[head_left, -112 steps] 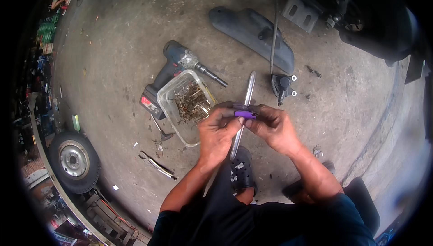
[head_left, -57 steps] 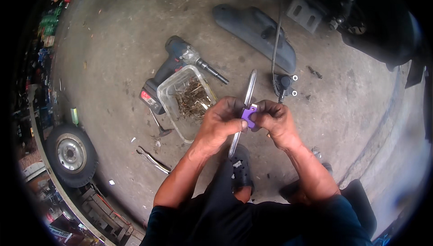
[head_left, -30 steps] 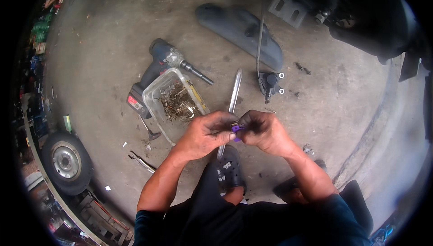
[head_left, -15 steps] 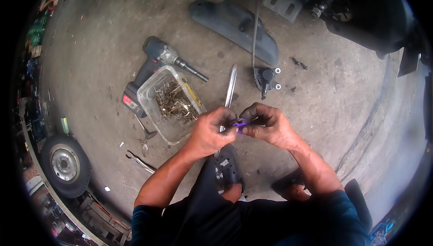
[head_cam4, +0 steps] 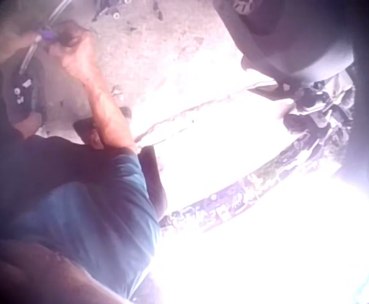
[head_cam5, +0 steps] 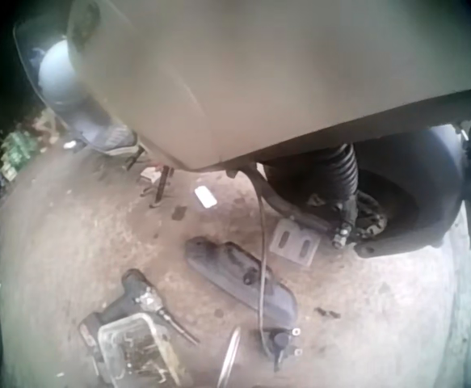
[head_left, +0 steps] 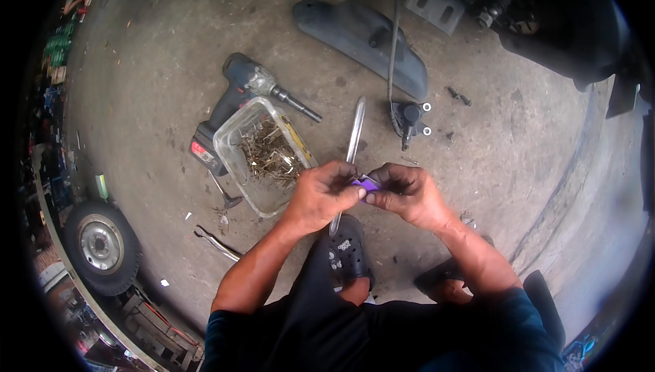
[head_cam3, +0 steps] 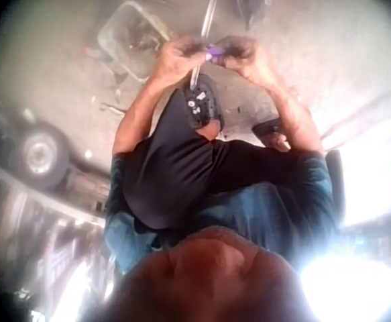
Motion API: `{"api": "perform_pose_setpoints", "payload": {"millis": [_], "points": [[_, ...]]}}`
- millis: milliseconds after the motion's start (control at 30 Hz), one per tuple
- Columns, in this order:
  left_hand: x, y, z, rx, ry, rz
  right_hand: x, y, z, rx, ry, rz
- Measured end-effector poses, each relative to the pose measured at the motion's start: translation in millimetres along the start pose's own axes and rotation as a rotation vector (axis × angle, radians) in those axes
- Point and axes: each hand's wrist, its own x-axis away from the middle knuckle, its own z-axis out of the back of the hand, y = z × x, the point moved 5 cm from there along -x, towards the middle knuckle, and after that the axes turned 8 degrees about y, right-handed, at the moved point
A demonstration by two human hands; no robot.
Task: The person assembles a brake caliper by attaching clips to brake pads, inserting the brake pads into the caliper, and pressing the components into place with a metal bar and by hand.
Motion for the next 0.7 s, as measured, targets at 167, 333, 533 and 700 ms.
{"api": "perform_pose_setpoints", "payload": {"millis": [167, 333, 533, 700], "points": [[-1.1, -14.6, -1.4, 0.273, 0.168, -0.004, 6.9, -10.3, -6.9, 0.289, 0.244, 0.403], [4.2, -8.4, -6.7, 0.466, 0.236, -0.016, 13.0, -27.8, -16.6, 0.674, 0.384, 0.684], [6.4, -11.9, -7.4, 0.568, 0.214, 0.049, 10.0, -29.5, -15.2, 0.634, 0.314, 0.82], [8.4, -17.7, -6.0, 0.587, 0.206, 0.165, 10.8, -26.5, -16.9, 0.65, 0.312, 0.784]]}}
